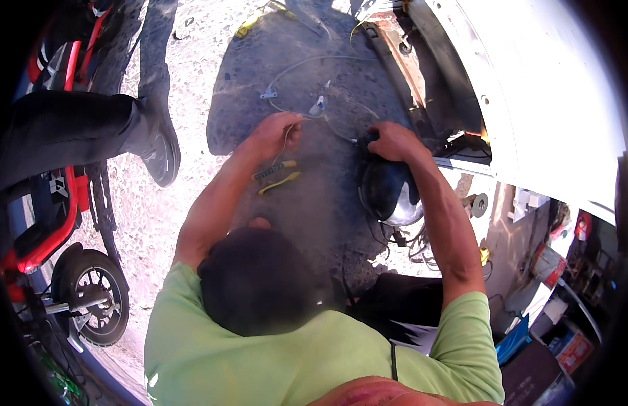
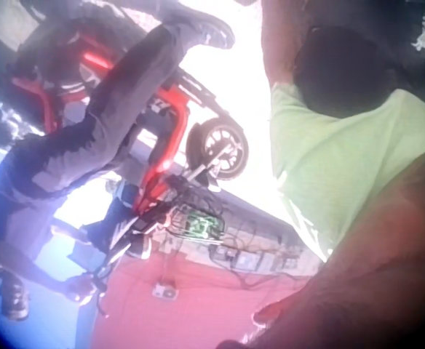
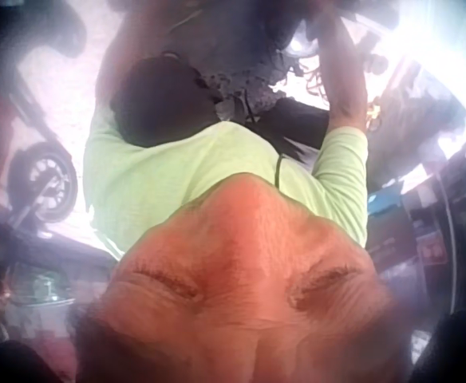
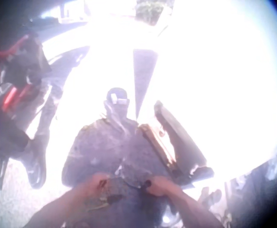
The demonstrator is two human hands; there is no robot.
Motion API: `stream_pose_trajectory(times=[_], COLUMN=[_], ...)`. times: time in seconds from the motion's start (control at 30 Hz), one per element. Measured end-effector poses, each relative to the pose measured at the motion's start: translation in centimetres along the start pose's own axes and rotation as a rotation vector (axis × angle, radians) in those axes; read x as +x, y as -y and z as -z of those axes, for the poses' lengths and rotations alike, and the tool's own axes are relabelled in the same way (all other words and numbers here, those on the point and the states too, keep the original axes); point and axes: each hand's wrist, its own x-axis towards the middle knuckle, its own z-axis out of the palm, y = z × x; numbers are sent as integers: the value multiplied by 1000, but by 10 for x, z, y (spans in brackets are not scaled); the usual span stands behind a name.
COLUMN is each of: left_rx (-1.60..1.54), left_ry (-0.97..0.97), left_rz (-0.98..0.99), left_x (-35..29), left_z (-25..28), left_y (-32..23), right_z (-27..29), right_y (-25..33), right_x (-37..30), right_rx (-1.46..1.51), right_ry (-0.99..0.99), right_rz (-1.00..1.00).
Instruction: The person disconnects and strips wires from a black compressor unit using an angle grinder and pliers, then handles the copper wires by hand.
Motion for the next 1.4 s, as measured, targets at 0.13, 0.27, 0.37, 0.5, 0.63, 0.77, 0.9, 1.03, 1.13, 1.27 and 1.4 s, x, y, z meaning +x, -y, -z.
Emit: stream_pose_trajectory(times=[0.13,0.27,0.37,0.5,0.63,0.77,0.9,1.03,1.13,1.27,1.4], left_rx=[165,197,251,336,412,564,626,768,1003,1240,1442], left_ry=[-54,-108,-168,-213,-177,-190,-243,-372,-529,-585,-500], left_rz=[36,41,63,75,44,-56,-94,-170,-383,-702,-792], left_x=[-9,-15,-20,-26,-35,-41,-44,-46,-41,-22,-6], left_z=[12,6,4,-14,-13,-25,-38,-37,-34,-31,-29], left_y=[11,23,30,28,36,32,22,20,18,15,25], right_z=[0,6,20,82,124,138,136,137,142,143,136], right_y=[3,12,31,80,126,144,145,139,137,128,111], right_x=[4,6,-15,-80,-139,-178,-196,-209,-216,-223,-220], right_rx=[17,55,317,768,806,797,864,870,851,862,874], right_ry=[-6,-3,-232,-182,-267,-241,-215,-203,-211,-204,-99], right_rz=[3,-52,-37,184,882,989,913,858,822,899,1091])
